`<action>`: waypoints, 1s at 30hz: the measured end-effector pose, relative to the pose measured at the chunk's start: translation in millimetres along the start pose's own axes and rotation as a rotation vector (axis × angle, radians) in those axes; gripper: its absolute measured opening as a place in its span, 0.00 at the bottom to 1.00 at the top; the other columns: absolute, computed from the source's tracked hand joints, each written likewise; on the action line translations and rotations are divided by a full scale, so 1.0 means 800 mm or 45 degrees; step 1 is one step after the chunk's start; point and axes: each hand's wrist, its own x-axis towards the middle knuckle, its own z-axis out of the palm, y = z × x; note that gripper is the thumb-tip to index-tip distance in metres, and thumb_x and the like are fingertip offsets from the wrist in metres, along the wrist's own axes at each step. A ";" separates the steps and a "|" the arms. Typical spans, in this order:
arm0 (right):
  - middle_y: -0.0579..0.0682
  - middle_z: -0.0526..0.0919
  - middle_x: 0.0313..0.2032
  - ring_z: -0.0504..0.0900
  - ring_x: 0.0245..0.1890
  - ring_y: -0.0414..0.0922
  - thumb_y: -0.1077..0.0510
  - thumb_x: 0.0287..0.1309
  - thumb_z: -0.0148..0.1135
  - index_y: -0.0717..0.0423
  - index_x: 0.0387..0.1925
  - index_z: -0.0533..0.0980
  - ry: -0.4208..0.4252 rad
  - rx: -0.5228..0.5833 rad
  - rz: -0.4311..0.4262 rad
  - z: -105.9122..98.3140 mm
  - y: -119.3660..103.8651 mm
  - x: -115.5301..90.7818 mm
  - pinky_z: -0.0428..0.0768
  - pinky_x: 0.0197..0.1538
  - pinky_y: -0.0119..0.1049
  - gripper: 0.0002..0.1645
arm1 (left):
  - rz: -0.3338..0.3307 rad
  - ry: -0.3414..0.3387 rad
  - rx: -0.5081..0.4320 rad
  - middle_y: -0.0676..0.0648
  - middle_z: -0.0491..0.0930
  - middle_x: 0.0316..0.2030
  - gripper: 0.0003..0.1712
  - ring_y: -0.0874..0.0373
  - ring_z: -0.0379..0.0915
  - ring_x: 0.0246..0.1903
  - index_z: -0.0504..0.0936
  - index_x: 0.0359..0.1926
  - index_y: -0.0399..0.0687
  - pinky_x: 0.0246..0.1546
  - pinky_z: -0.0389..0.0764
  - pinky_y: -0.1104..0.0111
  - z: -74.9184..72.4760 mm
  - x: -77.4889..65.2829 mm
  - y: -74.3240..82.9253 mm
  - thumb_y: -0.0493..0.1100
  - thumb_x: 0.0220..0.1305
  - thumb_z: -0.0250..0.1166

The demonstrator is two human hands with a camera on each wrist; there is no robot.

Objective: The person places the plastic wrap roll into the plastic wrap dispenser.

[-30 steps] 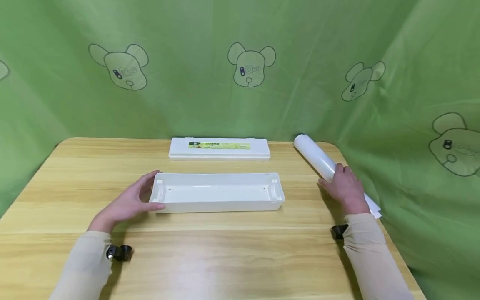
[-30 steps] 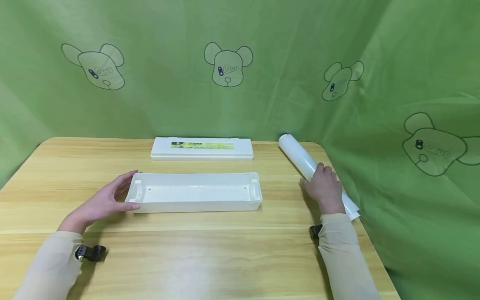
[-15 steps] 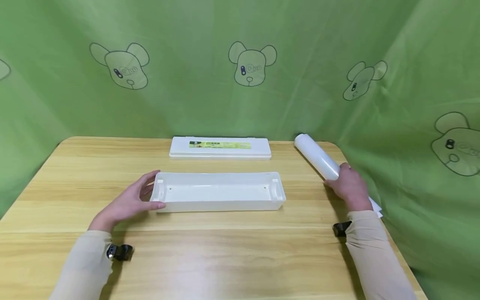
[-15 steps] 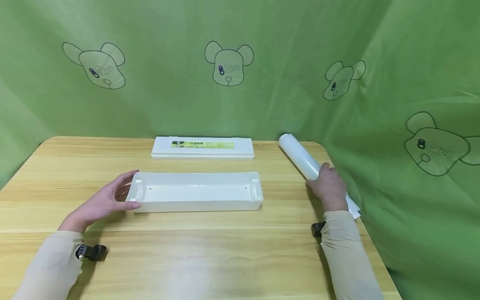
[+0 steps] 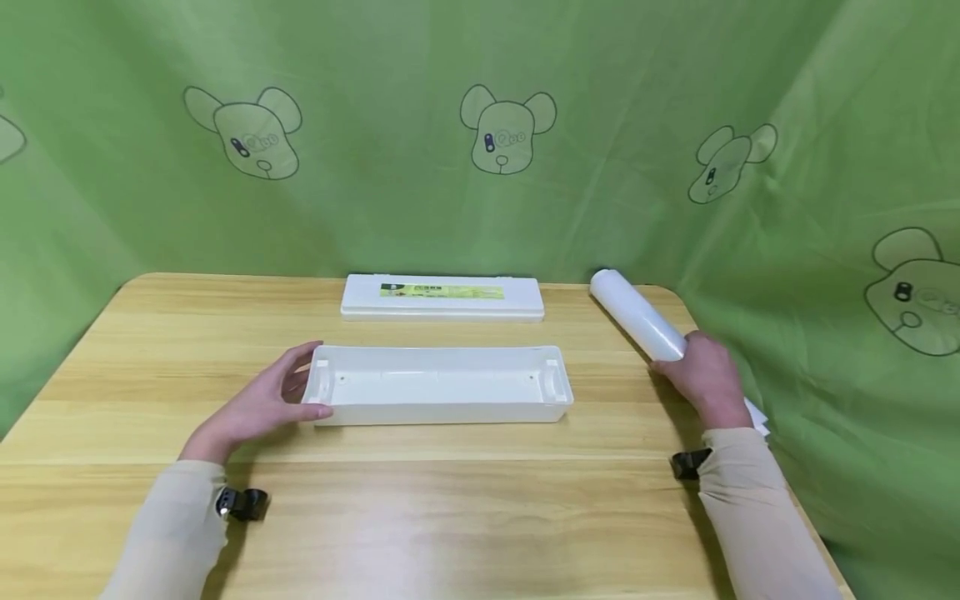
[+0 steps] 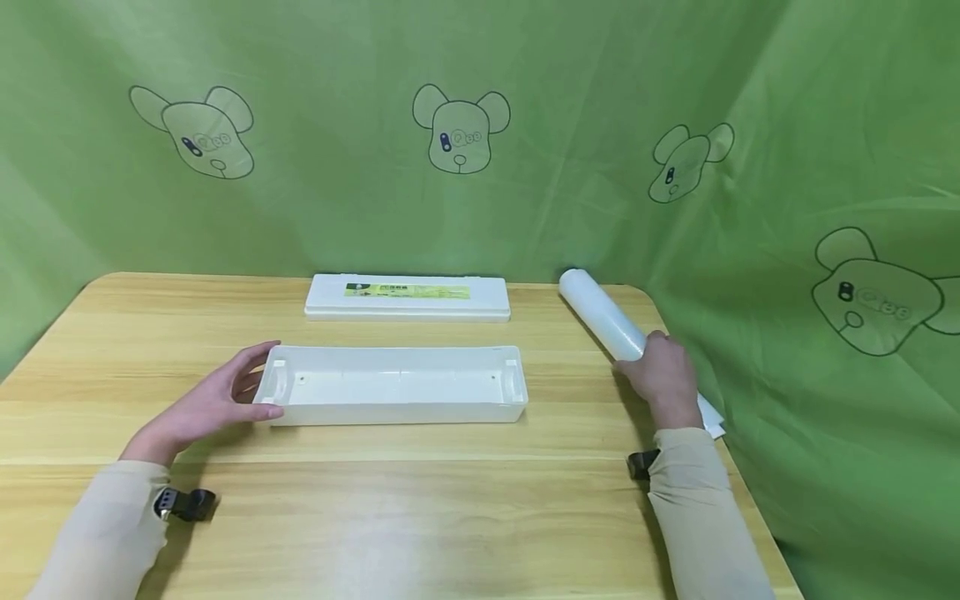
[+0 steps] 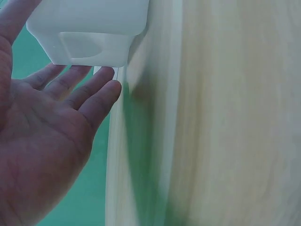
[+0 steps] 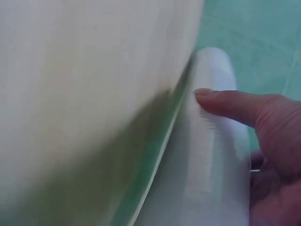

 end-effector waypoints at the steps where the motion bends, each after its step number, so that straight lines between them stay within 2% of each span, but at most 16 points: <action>1: 0.71 0.76 0.36 0.76 0.33 0.63 0.49 0.47 0.75 0.79 0.48 0.69 0.007 0.003 0.000 0.000 0.001 0.000 0.76 0.34 0.56 0.41 | 0.000 -0.003 -0.007 0.33 0.46 0.74 0.61 0.34 0.50 0.69 0.44 0.77 0.43 0.67 0.57 0.46 0.001 0.000 0.000 0.47 0.54 0.76; 16: 0.72 0.77 0.37 0.77 0.34 0.66 0.49 0.47 0.73 0.76 0.51 0.69 0.037 -0.065 -0.046 -0.007 0.007 -0.010 0.75 0.33 0.59 0.40 | -0.006 -0.011 -0.045 0.35 0.46 0.74 0.60 0.35 0.50 0.70 0.43 0.77 0.43 0.66 0.61 0.49 0.001 0.001 -0.002 0.45 0.55 0.75; 30: 0.73 0.77 0.40 0.78 0.37 0.67 0.47 0.48 0.73 0.74 0.56 0.67 0.022 -0.040 -0.066 -0.011 0.001 -0.011 0.76 0.35 0.61 0.44 | 0.002 -0.012 -0.048 0.34 0.46 0.74 0.60 0.34 0.50 0.70 0.43 0.77 0.43 0.66 0.60 0.49 0.002 0.000 -0.002 0.45 0.56 0.75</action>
